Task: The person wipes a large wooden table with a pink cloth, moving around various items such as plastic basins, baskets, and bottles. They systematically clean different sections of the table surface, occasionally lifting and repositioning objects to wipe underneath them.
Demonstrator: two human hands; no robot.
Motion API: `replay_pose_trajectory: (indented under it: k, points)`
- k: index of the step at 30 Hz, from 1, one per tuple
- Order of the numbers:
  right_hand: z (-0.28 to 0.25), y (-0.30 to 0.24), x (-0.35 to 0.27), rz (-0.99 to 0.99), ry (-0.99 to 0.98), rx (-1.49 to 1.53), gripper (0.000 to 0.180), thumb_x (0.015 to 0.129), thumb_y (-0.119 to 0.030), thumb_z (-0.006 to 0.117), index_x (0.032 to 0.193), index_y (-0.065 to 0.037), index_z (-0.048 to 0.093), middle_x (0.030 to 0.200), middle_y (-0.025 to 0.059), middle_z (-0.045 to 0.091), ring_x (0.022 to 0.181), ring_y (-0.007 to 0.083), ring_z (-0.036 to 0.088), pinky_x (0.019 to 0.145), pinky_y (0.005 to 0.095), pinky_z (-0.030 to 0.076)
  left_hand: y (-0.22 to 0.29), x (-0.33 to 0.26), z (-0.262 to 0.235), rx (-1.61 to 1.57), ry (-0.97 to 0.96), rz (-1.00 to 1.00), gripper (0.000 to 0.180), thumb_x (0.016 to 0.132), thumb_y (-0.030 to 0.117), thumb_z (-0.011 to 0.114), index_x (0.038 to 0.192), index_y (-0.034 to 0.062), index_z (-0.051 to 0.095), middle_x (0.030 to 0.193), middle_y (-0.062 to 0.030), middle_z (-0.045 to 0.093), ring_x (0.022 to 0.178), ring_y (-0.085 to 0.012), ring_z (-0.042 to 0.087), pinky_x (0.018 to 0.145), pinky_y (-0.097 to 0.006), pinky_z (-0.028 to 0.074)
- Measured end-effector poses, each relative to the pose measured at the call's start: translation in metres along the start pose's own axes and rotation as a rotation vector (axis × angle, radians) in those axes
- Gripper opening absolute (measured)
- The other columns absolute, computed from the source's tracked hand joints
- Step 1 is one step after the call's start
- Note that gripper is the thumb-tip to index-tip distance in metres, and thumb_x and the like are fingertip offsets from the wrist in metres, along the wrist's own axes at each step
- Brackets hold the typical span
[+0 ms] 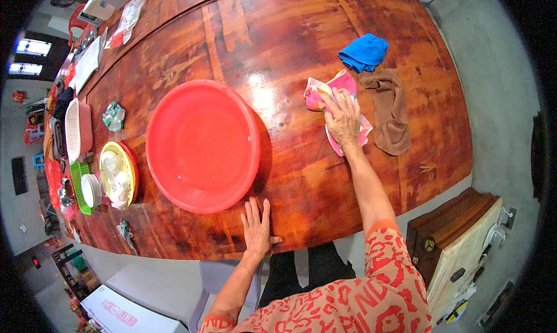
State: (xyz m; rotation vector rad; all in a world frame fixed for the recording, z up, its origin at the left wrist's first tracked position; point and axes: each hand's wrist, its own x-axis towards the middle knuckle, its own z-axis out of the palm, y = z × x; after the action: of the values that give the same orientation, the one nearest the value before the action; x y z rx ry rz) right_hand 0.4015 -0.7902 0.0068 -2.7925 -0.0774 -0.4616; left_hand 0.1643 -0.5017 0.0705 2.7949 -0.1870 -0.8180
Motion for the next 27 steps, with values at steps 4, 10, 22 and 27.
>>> replay_pose_trajectory:
  k: [4, 10, 22, 27]
  points:
    - [-0.001, -0.042, -0.040, -0.091, -0.017, 0.036, 0.057, 0.080, -0.021, 0.068, 0.135, -0.022, 0.057, 0.141, 0.0040, 0.052, 0.132, 0.0313, 0.043, 0.113, 0.0521, 0.029, -0.005, -0.003, 0.001, 0.018, 0.033, 0.008, 0.143, 0.041, 0.041, 0.094, 0.156, 0.0128, 0.014, 0.159, -0.0261, 0.007, 0.146, -0.0431, 0.014, 0.114, -0.057, 0.025]
    - [-0.024, -0.127, -0.142, -0.130, -0.133, 0.157, 0.060, 0.078, -0.021, 0.070, 0.137, -0.022, 0.055, 0.143, 0.0042, 0.050, 0.132, 0.0309, 0.043, 0.112, 0.0544, 0.030, -0.008, -0.004, 0.003, -0.122, 0.100, 0.046, 0.146, 0.041, 0.033, 0.096, 0.155, 0.0063, 0.009, 0.160, -0.0234, 0.008, 0.148, -0.0403, 0.013, 0.116, -0.056, 0.023]
    - [-0.068, -0.166, -0.275, -0.259, -0.121, 0.316, 0.036, 0.083, -0.020, 0.060, 0.118, -0.014, 0.065, 0.135, 0.0066, 0.053, 0.129, 0.0283, 0.047, 0.111, 0.0491, 0.033, -0.024, -0.035, 0.028, -0.240, 0.279, 0.378, 0.137, 0.047, 0.021, 0.092, 0.154, 0.0053, 0.009, 0.156, -0.0315, 0.009, 0.143, -0.0503, 0.014, 0.118, -0.053, 0.018]
    - [-0.079, -0.123, -0.255, -0.244, -0.116, 0.262, 0.043, 0.081, -0.020, 0.063, 0.124, -0.018, 0.063, 0.132, 0.0043, 0.055, 0.128, 0.0264, 0.048, 0.111, 0.0488, 0.032, -0.009, -0.027, 0.014, -0.171, 0.164, 0.285, 0.138, 0.047, 0.019, 0.094, 0.156, 0.0144, 0.010, 0.156, -0.0334, 0.006, 0.144, -0.0506, 0.013, 0.118, -0.052, 0.020]
